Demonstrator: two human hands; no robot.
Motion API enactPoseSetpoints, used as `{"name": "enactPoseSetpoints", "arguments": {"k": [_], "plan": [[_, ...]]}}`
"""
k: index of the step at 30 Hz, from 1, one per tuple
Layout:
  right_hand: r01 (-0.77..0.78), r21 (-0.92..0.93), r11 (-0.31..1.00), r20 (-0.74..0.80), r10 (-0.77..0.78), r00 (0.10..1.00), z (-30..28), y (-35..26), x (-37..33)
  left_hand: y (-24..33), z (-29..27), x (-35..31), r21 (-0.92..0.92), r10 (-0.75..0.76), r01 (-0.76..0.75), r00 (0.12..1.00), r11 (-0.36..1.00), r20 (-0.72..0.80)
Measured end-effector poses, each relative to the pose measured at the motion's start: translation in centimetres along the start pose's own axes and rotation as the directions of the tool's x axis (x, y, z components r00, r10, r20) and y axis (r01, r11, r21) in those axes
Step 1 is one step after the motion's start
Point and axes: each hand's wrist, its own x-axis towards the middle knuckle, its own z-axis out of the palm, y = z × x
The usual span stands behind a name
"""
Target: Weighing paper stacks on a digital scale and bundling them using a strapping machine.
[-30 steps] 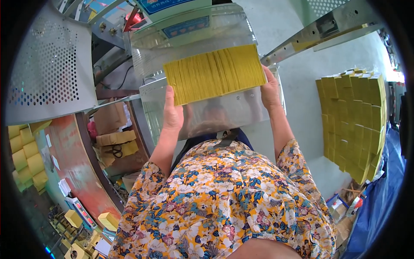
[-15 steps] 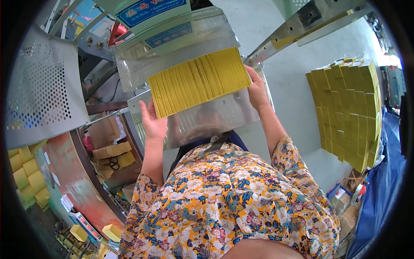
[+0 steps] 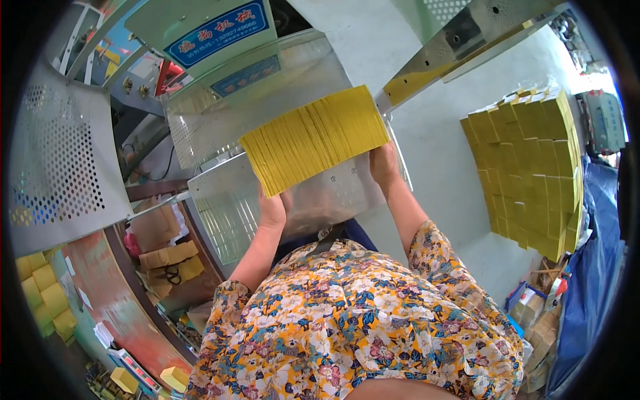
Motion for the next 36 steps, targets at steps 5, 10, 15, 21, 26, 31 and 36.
{"name": "enactPoseSetpoints", "arguments": {"k": [5, 10, 15, 21, 26, 31, 36], "plan": [[-0.038, -0.021, 0.999, -0.085, 0.036, 0.996, -0.2, 0.0, 0.0, 0.3, -0.6, 1.1, -0.027, 0.06, -0.058, 0.995, 0.998, 0.084], [-0.004, 0.095, 0.995, -0.2, 0.023, 0.98, 1.0, -0.3, -1.1, 1.6, -2.3, 2.1, 0.201, 0.184, -0.205, 0.976, 0.958, 0.12], [-0.02, 0.106, 0.994, -0.177, 0.039, 0.984, 0.0, 0.0, -0.4, 5.0, -0.4, 2.0, -0.23, -0.029, 0.08, 0.976, 0.97, 0.218], [0.0, 0.083, 0.997, -0.154, 0.013, 0.988, 0.6, -0.2, -0.7, 5.2, 1.0, 1.4, -0.149, -0.054, 0.09, 0.971, 0.985, 0.231], [-0.052, 0.043, 0.998, -0.101, 0.056, 0.993, 1.6, -1.0, -0.8, 5.4, 1.0, 2.1, -0.154, -0.03, 0.075, 0.961, 0.985, 0.276], [-0.165, -0.403, 0.9, -0.136, 0.119, 0.983, 2.8, -4.1, -1.2, 11.2, 0.3, 0.6, -0.296, -0.198, 0.249, 0.961, 0.922, 0.192], [0.008, -0.789, 0.615, 0.161, 0.194, 0.968, 2.9, -8.6, -3.0, 15.5, -5.2, 1.1, -0.384, -0.492, 0.566, 0.824, 0.729, 0.282]]}}
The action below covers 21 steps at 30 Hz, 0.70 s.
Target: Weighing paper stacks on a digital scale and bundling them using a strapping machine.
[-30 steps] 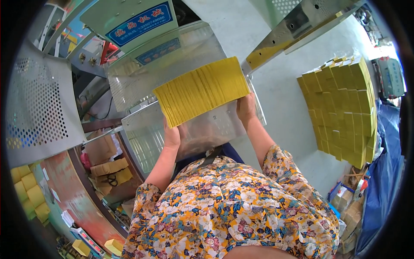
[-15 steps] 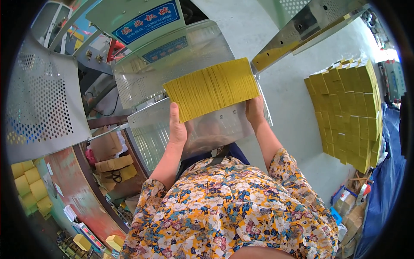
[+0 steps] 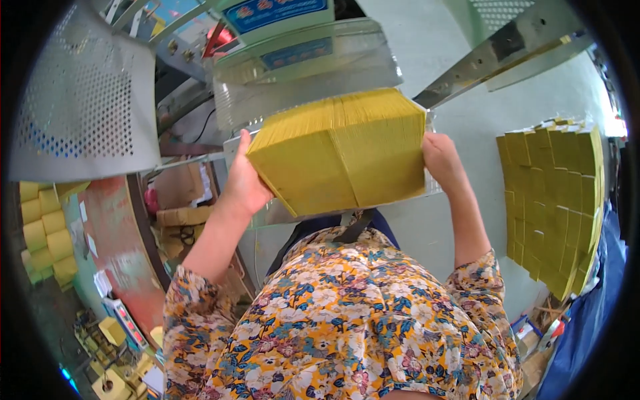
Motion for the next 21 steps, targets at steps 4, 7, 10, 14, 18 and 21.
{"name": "enactPoseSetpoints", "arguments": {"k": [4, 7, 10, 14, 18, 21], "plan": [[-0.2, 0.036, 0.979, 0.092, 0.196, 0.976, 2.4, 4.2, 1.9, -0.3, -3.4, 2.0, 0.164, -0.286, 0.304, 0.95, 0.939, -0.121], [-0.168, -0.019, 0.986, 0.024, 0.169, 0.985, 3.0, 7.4, 3.3, 0.0, -5.2, 3.5, 0.241, -0.382, 0.373, 0.924, 0.896, -0.009], [-0.206, 0.086, 0.975, 0.062, 0.201, 0.978, 2.8, 7.9, 3.1, 0.1, -5.0, 3.7, 0.433, -0.328, 0.34, 0.939, 0.835, -0.105], [-0.087, 0.108, 0.99, -0.019, 0.09, 0.996, 3.2, 8.7, 2.6, 0.1, -7.0, 4.9, 0.606, -0.156, 0.227, 0.973, 0.762, -0.167], [-0.102, 0.119, 0.988, -0.118, 0.116, 0.986, 4.6, 9.3, 2.2, -1.3, -8.4, 6.4, 0.614, 0.141, -0.019, 0.978, 0.789, -0.151], [-0.025, 0.314, 0.949, -0.153, 0.076, 0.985, 5.7, 9.1, 1.8, -3.3, -8.5, 7.4, 0.495, 0.291, -0.226, 0.955, 0.839, -0.057]]}}
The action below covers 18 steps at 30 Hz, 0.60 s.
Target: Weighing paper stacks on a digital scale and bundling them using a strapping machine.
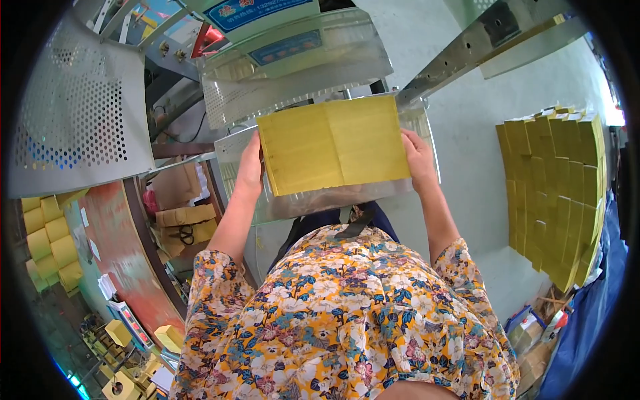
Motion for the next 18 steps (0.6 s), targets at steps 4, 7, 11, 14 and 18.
{"name": "enactPoseSetpoints", "arguments": {"k": [4, 7, 11, 14, 18], "plan": [[0.043, 0.318, 0.947, 0.029, -0.054, 0.998, 1.8, -0.7, -0.6, -0.6, 0.4, -0.5, -0.131, 0.002, 0.0, 1.0, 0.991, 0.015], [0.018, 0.44, 0.898, 0.085, -0.061, 0.995, 2.6, -0.5, -0.4, -0.9, 0.3, -0.8, -0.143, 0.038, -0.033, 0.999, 0.989, 0.03], [0.023, 0.503, 0.864, 0.146, -0.111, 0.983, 2.6, -0.8, -0.5, -2.0, 1.5, -2.2, -0.305, 0.034, -0.033, 0.999, 0.952, -0.003], [0.051, 0.517, 0.854, 0.154, -0.152, 0.976, 4.6, -0.5, -0.8, -1.4, 0.3, -2.6, -0.34, 0.053, -0.052, 0.999, 0.939, -0.006], [0.026, 0.498, 0.867, 0.215, -0.153, 0.965, 5.1, -1.3, -0.8, -1.7, 0.1, -2.4, -0.366, 0.093, -0.094, 0.995, 0.926, -0.022]]}}
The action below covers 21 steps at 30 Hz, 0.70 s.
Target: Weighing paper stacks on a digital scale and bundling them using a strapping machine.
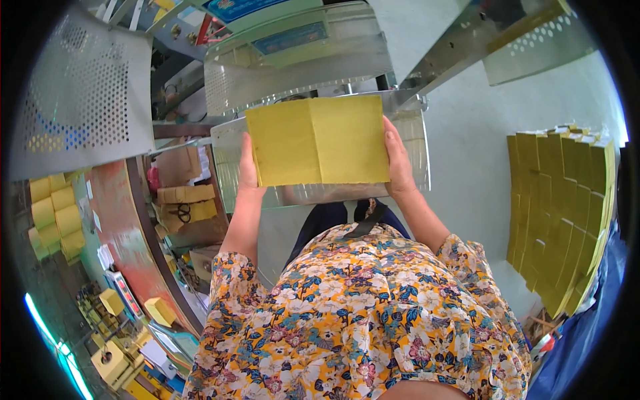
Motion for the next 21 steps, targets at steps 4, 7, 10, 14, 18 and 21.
{"name": "enactPoseSetpoints", "arguments": {"k": [4, 7, 10, 14, 18, 21], "plan": [[-0.026, 0.011, 1.0, 0.023, 0.026, 0.999, -0.1, -1.8, -0.5, -0.7, 0.4, 0.0, 0.049, -0.025, 0.025, 1.0, 0.998, -0.007], [0.001, 0.015, 1.0, 0.016, -0.001, 1.0, -0.2, -1.0, -0.5, -1.0, 1.5, 0.1, 0.004, -0.029, 0.029, 0.999, 1.0, 0.027], [0.017, -0.005, 1.0, 0.007, -0.017, 1.0, -0.3, -1.2, -0.4, -1.1, 2.5, -0.3, -0.021, -0.036, 0.036, 0.999, 0.999, 0.034], [-0.016, 0.034, 0.999, 0.006, 0.015, 1.0, 0.6, -1.5, 0.0, -0.8, 3.8, -0.6, 0.01, -0.038, 0.037, 0.998, 0.999, 0.057], [0.025, 0.017, 1.0, -0.006, -0.025, 1.0, 0.1, -2.5, 1.8, 0.7, 6.6, 0.2, 0.052, 0.011, -0.017, 0.994, 0.998, 0.108], [0.065, 0.047, 0.997, 0.031, -0.067, 0.997, 0.3, -4.4, 4.1, 1.5, 6.9, 1.9, 0.076, 0.048, -0.061, 0.985, 0.995, 0.165]]}}
